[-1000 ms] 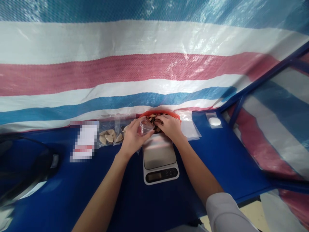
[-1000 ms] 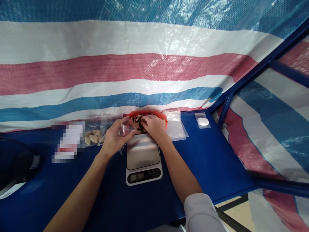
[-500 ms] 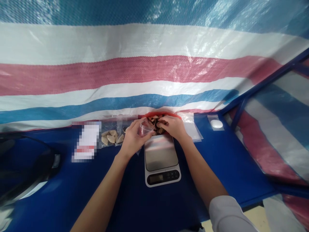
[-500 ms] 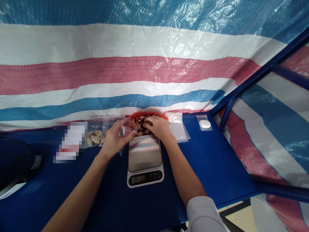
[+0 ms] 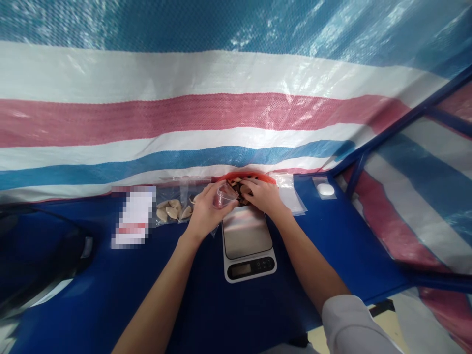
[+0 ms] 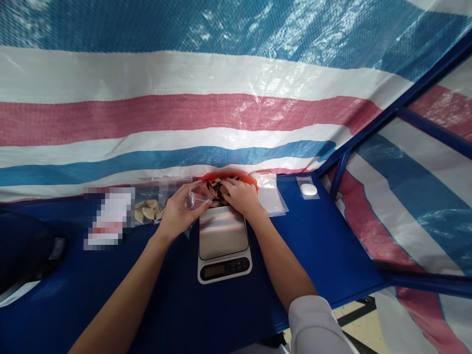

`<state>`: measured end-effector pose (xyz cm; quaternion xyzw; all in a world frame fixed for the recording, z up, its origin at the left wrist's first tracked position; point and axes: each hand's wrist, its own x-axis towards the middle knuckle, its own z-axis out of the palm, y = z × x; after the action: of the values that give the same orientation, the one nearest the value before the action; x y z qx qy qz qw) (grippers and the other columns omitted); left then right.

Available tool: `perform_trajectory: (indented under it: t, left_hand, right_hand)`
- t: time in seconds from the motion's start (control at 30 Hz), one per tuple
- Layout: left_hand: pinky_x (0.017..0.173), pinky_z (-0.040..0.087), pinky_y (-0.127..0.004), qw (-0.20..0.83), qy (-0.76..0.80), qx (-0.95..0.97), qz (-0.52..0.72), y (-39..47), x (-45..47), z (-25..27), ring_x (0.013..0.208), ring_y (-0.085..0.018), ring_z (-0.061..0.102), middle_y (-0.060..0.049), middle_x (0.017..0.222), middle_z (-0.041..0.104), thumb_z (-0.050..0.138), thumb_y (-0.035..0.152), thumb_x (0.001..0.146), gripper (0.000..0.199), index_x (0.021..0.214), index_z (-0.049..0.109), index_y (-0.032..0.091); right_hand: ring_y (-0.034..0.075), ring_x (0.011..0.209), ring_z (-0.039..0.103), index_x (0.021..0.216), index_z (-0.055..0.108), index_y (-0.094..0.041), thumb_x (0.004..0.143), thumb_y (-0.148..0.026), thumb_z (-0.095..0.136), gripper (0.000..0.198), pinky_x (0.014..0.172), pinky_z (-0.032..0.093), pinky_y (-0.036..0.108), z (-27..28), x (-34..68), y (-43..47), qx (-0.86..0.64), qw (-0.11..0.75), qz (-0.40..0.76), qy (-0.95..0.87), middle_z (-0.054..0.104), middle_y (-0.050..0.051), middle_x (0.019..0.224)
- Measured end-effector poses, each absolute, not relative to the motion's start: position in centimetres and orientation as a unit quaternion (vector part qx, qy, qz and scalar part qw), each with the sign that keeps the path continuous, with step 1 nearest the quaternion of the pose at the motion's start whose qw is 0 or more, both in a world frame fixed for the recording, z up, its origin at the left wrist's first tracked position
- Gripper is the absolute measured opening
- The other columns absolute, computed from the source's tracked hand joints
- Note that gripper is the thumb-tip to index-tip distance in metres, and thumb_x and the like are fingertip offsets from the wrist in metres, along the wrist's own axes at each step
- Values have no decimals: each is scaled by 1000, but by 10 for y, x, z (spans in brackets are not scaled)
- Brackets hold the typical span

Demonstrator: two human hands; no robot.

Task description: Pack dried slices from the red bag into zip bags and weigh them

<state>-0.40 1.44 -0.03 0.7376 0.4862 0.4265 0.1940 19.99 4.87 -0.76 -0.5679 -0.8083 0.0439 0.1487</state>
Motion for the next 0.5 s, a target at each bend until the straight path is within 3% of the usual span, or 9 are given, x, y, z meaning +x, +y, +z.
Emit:
perform_trajectory:
  t: [0.17,0.5]
  left_hand:
    - [101,53,-42,200,490,734,425,14,-6,2,113,-27,67,-11,122,69,74,43,80,55,128,61,19]
    - [100,53,-41,203,478,735,436,14,-5,2,112,-26,67,-11,120,70,73,42,81,53,127,61,19]
  right_hand:
    - [26,106,70,133,66,-29,88,-33,62,46,88,55,36,-1,203,48,-577,159,57,-799,73,3,126]
    - [24,108,70,125,70,-23,83,-28,68,42,98,54,37,7,209,46,-567,272,159,-761,74,5,122]
